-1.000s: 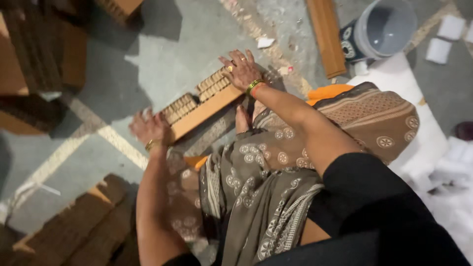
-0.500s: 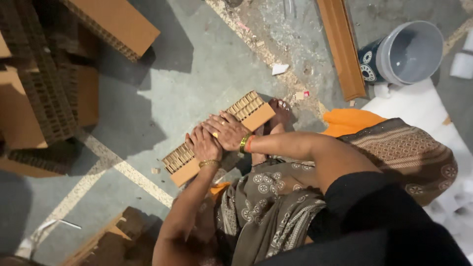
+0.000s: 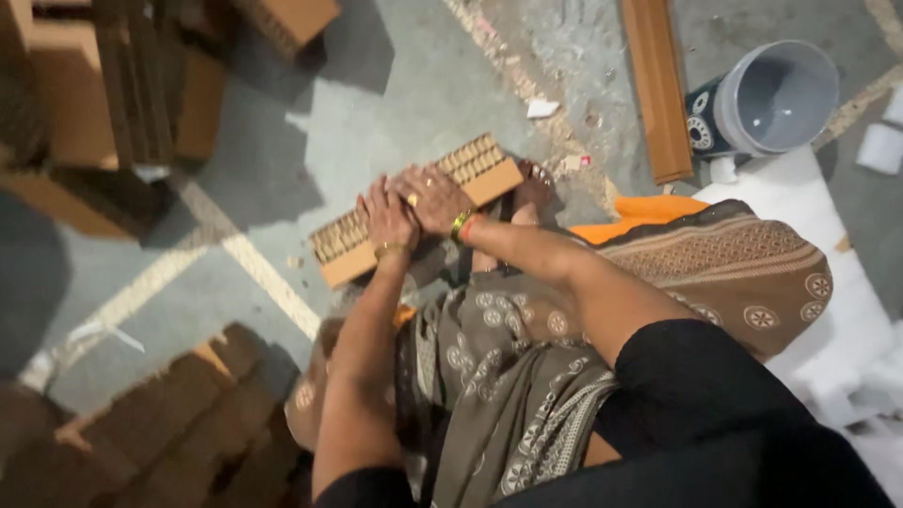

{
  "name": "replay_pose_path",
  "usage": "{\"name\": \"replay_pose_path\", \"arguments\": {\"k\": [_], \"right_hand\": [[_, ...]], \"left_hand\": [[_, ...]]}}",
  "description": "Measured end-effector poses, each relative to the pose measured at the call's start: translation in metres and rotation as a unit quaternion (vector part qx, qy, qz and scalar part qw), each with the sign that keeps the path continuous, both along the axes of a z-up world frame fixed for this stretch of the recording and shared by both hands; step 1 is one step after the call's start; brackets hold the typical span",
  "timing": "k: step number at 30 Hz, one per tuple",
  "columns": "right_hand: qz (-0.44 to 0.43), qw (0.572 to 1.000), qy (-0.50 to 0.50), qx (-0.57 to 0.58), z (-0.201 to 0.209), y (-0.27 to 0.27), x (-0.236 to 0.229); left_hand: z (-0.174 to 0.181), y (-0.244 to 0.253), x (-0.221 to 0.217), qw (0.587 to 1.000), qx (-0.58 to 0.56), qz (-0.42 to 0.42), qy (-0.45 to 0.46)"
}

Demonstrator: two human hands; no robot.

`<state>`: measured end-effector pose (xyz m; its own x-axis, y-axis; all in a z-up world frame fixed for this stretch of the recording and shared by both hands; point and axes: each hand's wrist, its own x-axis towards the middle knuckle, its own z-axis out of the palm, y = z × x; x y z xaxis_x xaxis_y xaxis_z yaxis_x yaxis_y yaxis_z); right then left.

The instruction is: The person sits on the floor and assembles a long, rectangular cardboard structure by hand. They fold and press the edges of the corrugated cardboard pieces together to form a box-like shape, occasionally picking up additional pieces from a nearby pile.

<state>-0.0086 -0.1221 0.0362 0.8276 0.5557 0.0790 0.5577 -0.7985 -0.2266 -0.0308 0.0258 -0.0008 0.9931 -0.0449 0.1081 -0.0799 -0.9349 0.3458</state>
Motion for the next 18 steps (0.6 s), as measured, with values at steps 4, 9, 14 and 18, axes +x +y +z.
{"name": "replay_pose_path", "arguments": {"k": [4, 9, 14, 18], "right_hand": [[-0.006, 0.999, 0.033, 0.006, 0.009, -0.033, 0.014], [-0.108, 0.989, 0.096, -0.017, -0.005, -0.122, 0.054], [-0.061, 0.996, 0.059, 0.034, -0.036, -0.148, 0.057], [-0.059, 0.996, 0.062, 0.035, -0.033, -0.145, 0.064]], "left_hand": [[0.008, 0.022, -0.015, 0.999, 0.000, -0.026, 0.028], [0.003, 0.120, -0.027, 0.996, 0.030, -0.002, 0.089], [0.005, 0.139, -0.028, 0.997, -0.029, 0.010, 0.072], [0.020, 0.130, -0.022, 0.999, -0.031, -0.001, 0.037]]}}
